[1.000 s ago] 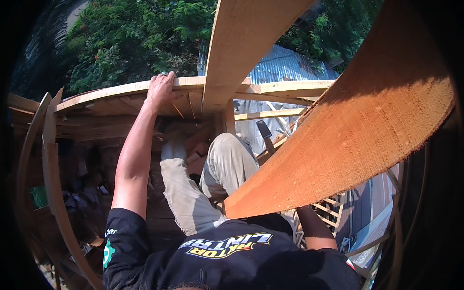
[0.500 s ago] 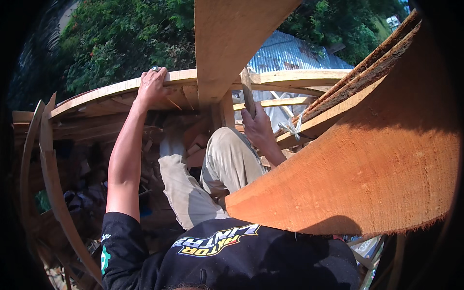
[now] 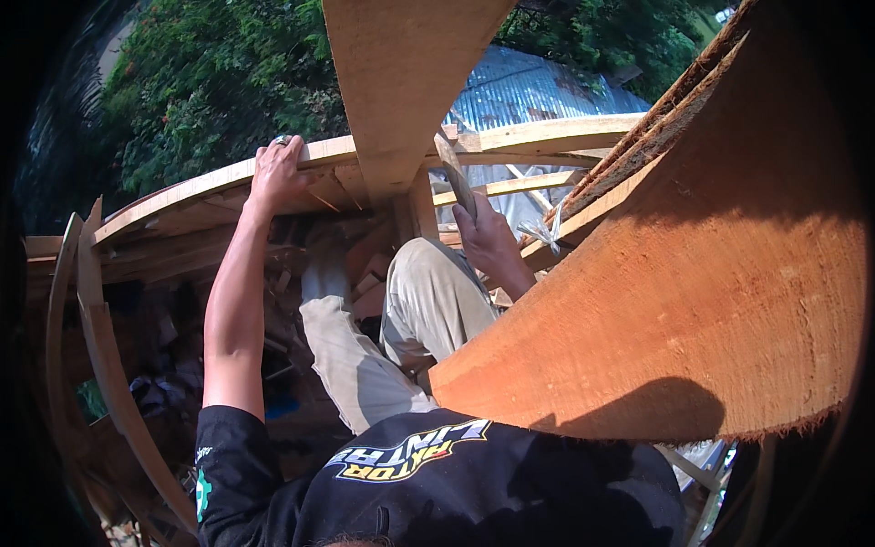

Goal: The person hammers nails into a wooden board to secure it to a curved wooden structure, alternating between positioning the board and striking nails with a hammer.

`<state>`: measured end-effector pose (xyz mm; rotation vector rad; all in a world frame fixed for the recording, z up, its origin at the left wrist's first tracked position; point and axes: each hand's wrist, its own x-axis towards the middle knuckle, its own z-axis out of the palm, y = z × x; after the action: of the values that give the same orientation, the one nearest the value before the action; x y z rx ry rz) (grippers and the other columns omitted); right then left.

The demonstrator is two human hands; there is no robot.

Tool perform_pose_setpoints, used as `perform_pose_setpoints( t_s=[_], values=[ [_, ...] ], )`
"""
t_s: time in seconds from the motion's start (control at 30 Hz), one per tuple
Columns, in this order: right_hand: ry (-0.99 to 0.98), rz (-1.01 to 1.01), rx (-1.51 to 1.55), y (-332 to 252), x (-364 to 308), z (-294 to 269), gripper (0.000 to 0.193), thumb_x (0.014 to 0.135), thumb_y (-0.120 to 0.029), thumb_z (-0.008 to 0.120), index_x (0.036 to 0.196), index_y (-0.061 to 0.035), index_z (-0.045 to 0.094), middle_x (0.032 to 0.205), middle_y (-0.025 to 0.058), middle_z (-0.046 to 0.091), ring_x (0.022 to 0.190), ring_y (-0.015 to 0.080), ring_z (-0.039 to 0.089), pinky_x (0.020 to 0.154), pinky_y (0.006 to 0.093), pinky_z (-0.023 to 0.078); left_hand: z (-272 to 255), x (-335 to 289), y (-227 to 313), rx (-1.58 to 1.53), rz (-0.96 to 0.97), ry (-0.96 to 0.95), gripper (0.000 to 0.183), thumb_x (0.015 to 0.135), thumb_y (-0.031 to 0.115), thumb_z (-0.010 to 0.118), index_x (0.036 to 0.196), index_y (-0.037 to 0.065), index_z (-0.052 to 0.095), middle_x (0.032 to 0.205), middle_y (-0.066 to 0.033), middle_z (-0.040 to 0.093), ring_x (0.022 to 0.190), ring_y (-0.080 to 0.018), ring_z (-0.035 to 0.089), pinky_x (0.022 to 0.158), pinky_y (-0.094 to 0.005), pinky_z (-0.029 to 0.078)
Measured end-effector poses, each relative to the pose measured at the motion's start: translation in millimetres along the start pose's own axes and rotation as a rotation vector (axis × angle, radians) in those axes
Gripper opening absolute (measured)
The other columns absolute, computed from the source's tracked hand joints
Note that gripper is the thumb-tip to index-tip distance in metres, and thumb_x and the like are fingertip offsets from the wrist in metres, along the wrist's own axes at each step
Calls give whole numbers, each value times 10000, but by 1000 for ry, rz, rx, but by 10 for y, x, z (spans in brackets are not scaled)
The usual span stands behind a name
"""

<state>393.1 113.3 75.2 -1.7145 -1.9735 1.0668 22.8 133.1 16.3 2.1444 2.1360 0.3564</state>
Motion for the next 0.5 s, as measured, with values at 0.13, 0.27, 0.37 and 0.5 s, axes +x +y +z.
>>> perform_pose_setpoints(
  t_s=[0.13, 0.27, 0.37, 0.5],
  values=[
    [34, -31, 120, -72, -4, -74, 202, 1023, -246, 518, 1004, -45, 519, 684, -7, 516, 499, 65, 485, 445, 244, 417, -11, -13, -2, 8, -1, -15, 534, 660, 286, 828, 1052, 89, 522, 999, -115, 641, 1065, -315, 571, 900, -467, 407],
    [204, -275, 431, -696, -220, -423, 311, 1023, -273, 505, 1193, -13, 503, 656, 6, 530, 525, 48, 511, 470, 230, 406, 7, -83, -77, 35, -14, 5, 519, 671, 271, 817, 1056, 87, 521, 997, -123, 640, 1062, -319, 570, 899, -469, 407],
    [301, -433, 483, -640, -213, -432, 299, 1024, -258, 494, 1195, -13, 466, 664, 37, 550, 531, 87, 541, 475, 242, 411, -22, -25, -12, 16, -11, -18, 512, 670, 271, 812, 1046, 76, 524, 993, -129, 626, 1056, -328, 568, 884, -465, 404],
    [26, -104, -54, -114, -46, -53, 270, 986, -199, 517, 1117, 17, 425, 856, 330, 628, 847, 535, 601, 666, 541, 471, 0, -27, 19, -3, 11, 16, 506, 676, 277, 812, 1033, 73, 517, 1001, -133, 615, 1050, -332, 567, 891, -469, 404]
  ],
)
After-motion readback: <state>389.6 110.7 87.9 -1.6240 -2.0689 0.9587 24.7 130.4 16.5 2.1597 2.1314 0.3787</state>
